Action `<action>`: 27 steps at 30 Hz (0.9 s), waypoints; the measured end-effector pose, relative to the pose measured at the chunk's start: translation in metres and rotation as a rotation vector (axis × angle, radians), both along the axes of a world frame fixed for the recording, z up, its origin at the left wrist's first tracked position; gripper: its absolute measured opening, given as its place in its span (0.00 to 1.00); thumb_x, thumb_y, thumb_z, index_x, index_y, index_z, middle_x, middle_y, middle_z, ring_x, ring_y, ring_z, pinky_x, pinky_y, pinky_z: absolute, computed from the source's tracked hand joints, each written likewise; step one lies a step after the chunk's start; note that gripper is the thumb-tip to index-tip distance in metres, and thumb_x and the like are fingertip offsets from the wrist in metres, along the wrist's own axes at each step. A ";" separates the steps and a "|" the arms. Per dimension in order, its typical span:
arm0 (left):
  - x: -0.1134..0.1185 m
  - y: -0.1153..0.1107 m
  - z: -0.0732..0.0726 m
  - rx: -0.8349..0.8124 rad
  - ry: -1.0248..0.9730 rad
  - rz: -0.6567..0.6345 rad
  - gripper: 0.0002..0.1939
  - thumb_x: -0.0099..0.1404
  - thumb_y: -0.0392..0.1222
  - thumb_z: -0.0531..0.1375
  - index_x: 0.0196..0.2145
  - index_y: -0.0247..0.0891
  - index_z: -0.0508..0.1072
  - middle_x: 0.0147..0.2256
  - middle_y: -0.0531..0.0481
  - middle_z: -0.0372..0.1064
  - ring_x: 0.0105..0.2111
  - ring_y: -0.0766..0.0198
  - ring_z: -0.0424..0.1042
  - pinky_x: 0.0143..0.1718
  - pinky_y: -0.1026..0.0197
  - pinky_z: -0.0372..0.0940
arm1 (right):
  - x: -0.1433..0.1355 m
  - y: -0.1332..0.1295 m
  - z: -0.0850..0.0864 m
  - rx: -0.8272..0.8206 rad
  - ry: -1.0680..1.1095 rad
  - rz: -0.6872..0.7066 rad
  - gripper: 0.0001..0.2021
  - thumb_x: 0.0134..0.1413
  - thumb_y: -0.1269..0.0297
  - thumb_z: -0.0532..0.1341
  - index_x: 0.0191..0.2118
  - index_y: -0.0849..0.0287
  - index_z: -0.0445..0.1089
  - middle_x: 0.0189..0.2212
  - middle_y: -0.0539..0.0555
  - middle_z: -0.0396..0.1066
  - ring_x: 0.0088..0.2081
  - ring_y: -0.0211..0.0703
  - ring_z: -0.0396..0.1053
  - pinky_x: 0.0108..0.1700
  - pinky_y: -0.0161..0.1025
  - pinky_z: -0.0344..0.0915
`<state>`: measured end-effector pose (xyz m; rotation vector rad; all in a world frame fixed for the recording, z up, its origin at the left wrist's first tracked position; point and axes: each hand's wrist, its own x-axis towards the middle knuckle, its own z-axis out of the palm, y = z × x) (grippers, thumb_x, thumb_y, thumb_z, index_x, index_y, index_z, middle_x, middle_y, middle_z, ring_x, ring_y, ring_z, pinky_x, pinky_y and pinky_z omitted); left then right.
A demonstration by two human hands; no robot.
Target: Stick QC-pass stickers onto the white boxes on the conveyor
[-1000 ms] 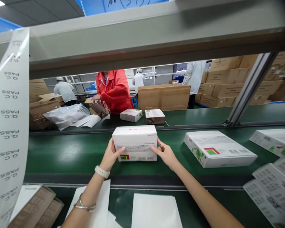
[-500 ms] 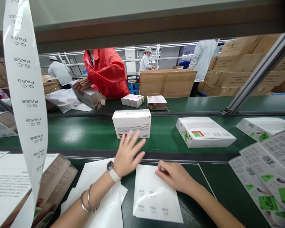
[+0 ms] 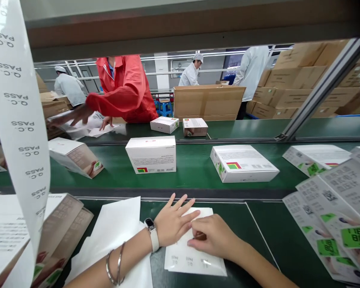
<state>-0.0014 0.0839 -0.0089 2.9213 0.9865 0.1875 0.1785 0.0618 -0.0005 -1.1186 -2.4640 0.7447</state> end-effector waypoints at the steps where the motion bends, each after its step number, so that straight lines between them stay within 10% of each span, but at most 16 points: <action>1: 0.000 0.000 0.000 -0.003 0.007 -0.001 0.21 0.67 0.45 0.42 0.58 0.47 0.47 0.59 0.49 0.41 0.58 0.49 0.39 0.52 0.38 0.40 | 0.003 0.001 0.006 -0.085 0.080 0.024 0.11 0.42 0.59 0.61 0.20 0.59 0.61 0.18 0.47 0.66 0.21 0.34 0.61 0.23 0.31 0.52; 4: 0.000 -0.001 -0.001 0.016 0.011 -0.002 0.21 0.67 0.45 0.42 0.58 0.48 0.47 0.59 0.48 0.41 0.58 0.48 0.39 0.52 0.37 0.41 | 0.030 0.019 0.031 -0.279 0.290 0.016 0.13 0.39 0.56 0.63 0.20 0.59 0.62 0.16 0.46 0.61 0.19 0.32 0.57 0.20 0.29 0.53; 12: 0.031 0.044 0.034 0.113 -0.103 -0.042 0.21 0.66 0.46 0.45 0.56 0.44 0.51 0.59 0.50 0.41 0.58 0.50 0.38 0.54 0.40 0.38 | 0.150 0.113 0.061 -0.036 0.478 -0.551 0.15 0.38 0.54 0.63 0.19 0.59 0.59 0.18 0.48 0.61 0.22 0.35 0.58 0.23 0.32 0.53; 20: 0.094 0.118 0.048 0.126 -0.186 -0.082 0.21 0.65 0.46 0.46 0.55 0.45 0.53 0.58 0.51 0.45 0.58 0.53 0.36 0.55 0.43 0.36 | 0.168 0.149 0.040 -0.115 0.312 -0.465 0.16 0.35 0.52 0.63 0.20 0.61 0.63 0.18 0.48 0.64 0.22 0.35 0.58 0.23 0.32 0.53; 27: 0.106 0.138 0.042 0.097 -0.117 -0.150 0.25 0.64 0.49 0.46 0.58 0.48 0.47 0.58 0.52 0.45 0.58 0.52 0.39 0.54 0.43 0.38 | 0.167 0.165 0.046 -0.129 0.210 -0.376 0.17 0.33 0.51 0.64 0.20 0.61 0.64 0.18 0.48 0.64 0.21 0.34 0.59 0.22 0.31 0.53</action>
